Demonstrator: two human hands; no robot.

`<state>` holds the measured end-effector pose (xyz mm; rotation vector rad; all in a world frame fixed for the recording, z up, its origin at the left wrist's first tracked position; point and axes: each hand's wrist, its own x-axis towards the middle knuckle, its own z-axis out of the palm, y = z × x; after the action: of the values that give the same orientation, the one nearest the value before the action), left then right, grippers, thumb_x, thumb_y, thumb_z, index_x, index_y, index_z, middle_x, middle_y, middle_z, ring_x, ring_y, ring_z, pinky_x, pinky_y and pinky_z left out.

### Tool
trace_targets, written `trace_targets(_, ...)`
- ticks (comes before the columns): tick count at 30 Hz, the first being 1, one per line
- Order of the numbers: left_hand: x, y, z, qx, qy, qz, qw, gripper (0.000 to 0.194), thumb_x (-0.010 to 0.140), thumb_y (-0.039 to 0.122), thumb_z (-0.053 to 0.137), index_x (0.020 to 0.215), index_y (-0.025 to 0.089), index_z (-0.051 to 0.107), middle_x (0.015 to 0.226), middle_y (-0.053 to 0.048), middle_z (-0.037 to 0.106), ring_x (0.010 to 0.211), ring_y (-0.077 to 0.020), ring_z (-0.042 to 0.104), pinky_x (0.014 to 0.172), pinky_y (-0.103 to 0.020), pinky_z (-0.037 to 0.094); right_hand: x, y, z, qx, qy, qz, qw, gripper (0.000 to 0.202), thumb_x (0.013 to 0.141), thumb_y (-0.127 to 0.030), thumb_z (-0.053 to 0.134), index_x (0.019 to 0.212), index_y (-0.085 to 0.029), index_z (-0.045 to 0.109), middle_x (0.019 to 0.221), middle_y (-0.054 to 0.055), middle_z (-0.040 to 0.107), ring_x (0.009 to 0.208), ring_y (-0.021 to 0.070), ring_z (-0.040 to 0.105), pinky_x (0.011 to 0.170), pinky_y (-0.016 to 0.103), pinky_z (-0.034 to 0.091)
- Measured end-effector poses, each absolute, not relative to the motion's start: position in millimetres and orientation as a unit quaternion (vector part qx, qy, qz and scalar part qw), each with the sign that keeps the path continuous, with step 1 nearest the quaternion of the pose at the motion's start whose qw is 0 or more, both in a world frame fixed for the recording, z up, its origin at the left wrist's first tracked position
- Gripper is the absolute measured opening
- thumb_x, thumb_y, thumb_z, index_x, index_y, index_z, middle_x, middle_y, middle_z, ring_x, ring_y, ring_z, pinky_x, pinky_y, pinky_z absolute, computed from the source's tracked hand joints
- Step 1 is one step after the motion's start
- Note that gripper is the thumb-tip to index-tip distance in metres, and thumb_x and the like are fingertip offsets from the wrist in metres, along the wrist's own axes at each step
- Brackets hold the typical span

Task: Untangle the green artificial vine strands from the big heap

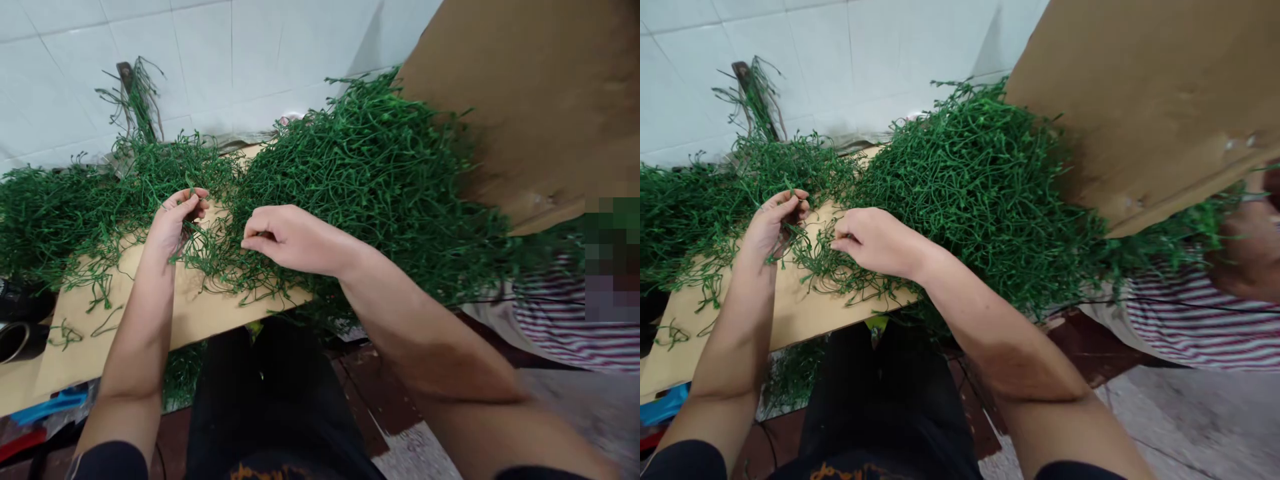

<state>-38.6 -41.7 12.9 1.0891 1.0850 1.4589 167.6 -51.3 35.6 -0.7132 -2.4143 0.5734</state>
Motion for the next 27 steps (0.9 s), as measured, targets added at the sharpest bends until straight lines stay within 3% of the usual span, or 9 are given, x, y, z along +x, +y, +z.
trace_targets(3, -45, -44, 16, 0.465, 0.471, 0.577, 0.478, 0.015, 0.071, 0.028, 0.068, 0.078, 0.015, 0.065, 0.065, 0.000, 0.065, 0.053, -0.0060, 0.057, 0.047, -0.016, 0.040, 176, -37, 28, -0.327, -0.872, 0.153, 0.331, 0.021, 0.079, -0.021, 0.055, 0.059, -0.016, 0.057, 0.063, 0.002, 0.054, 0.063, 0.0120, 0.048, 0.064, 0.030, 0.038)
trace_targets(7, -47, -43, 18, 0.442, 0.475, 0.585, 0.487, 0.012, 0.074, 0.025, 0.065, 0.078, 0.015, 0.064, 0.066, 0.000, 0.066, 0.055, -0.0063, 0.059, 0.049, -0.016, 0.042, 209, 11, 31, -0.460, -0.778, 0.031, 0.427, 0.016, 0.082, -0.026, 0.055, 0.070, -0.017, 0.062, 0.083, 0.010, 0.059, 0.088, 0.0204, 0.052, 0.081, 0.040, 0.039)
trace_targets(9, -45, -41, 19, 0.410, 0.463, 0.607, 0.499, 0.007, 0.076, 0.022, 0.062, 0.077, 0.015, 0.063, 0.064, 0.001, 0.065, 0.054, -0.0056, 0.059, 0.050, -0.015, 0.044, 223, 23, 36, -0.559, -0.714, -0.022, 0.421, 0.012, 0.077, -0.026, 0.063, 0.079, -0.014, 0.064, 0.102, 0.015, 0.059, 0.105, 0.0272, 0.048, 0.089, 0.048, 0.034)
trace_targets(11, -45, -39, 20, 0.382, 0.452, 0.624, 0.511, 0.005, 0.079, 0.020, 0.060, 0.077, 0.015, 0.061, 0.062, 0.002, 0.063, 0.052, -0.0052, 0.058, 0.050, -0.015, 0.044, 227, 22, 40, -0.611, -0.677, -0.071, 0.405, 0.021, 0.069, -0.020, 0.070, 0.088, -0.013, 0.066, 0.119, 0.017, 0.055, 0.118, 0.0337, 0.039, 0.094, 0.053, 0.028)
trace_targets(13, -45, -37, 20, 0.364, 0.446, 0.633, 0.517, 0.005, 0.080, 0.019, 0.059, 0.077, 0.016, 0.060, 0.061, 0.002, 0.061, 0.051, -0.0050, 0.057, 0.050, -0.015, 0.045, 219, 11, 41, -0.590, -0.690, -0.081, 0.412, 0.023, 0.068, -0.019, 0.071, 0.089, -0.015, 0.066, 0.122, 0.014, 0.055, 0.122, 0.0348, 0.036, 0.097, 0.054, 0.024)
trace_targets(17, -43, -36, 23, 0.378, 0.447, 0.644, 0.493, 0.008, 0.080, 0.022, 0.059, 0.075, 0.016, 0.059, 0.061, 0.002, 0.060, 0.053, -0.0052, 0.057, 0.053, -0.016, 0.046, 166, -20, 27, -0.415, -0.793, 0.079, 0.438, 0.017, 0.082, -0.032, 0.057, 0.088, -0.017, 0.062, 0.099, 0.011, 0.063, 0.100, 0.0239, 0.052, 0.090, 0.046, 0.036)
trace_targets(19, -38, -37, 24, 0.403, 0.451, 0.637, 0.478, 0.009, 0.080, 0.025, 0.060, 0.076, 0.017, 0.060, 0.063, 0.002, 0.061, 0.055, -0.0063, 0.058, 0.056, -0.017, 0.047, 132, -33, 15, -0.330, -0.834, 0.172, 0.408, 0.021, 0.080, -0.034, 0.058, 0.091, -0.016, 0.060, 0.095, 0.010, 0.063, 0.090, 0.0206, 0.054, 0.083, 0.040, 0.042)
trace_targets(23, -31, -42, 27, 0.437, 0.457, 0.632, 0.448, 0.011, 0.079, 0.030, 0.061, 0.079, 0.019, 0.061, 0.069, 0.000, 0.063, 0.063, -0.0088, 0.061, 0.060, -0.021, 0.049, 86, -47, -4, -0.316, -0.819, 0.272, 0.394, 0.015, 0.080, -0.021, 0.053, 0.093, -0.014, 0.054, 0.091, 0.008, 0.061, 0.081, 0.0175, 0.053, 0.076, 0.032, 0.042)
trace_targets(27, -38, -48, 32, 0.443, 0.458, 0.642, 0.426, 0.012, 0.075, 0.029, 0.066, 0.076, 0.019, 0.061, 0.067, 0.001, 0.062, 0.063, -0.0084, 0.061, 0.059, -0.020, 0.048, 86, -50, -6, -0.310, -0.762, 0.362, 0.438, 0.003, 0.080, -0.019, 0.049, 0.079, -0.017, 0.051, 0.073, 0.001, 0.055, 0.071, 0.0131, 0.048, 0.068, 0.027, 0.040)
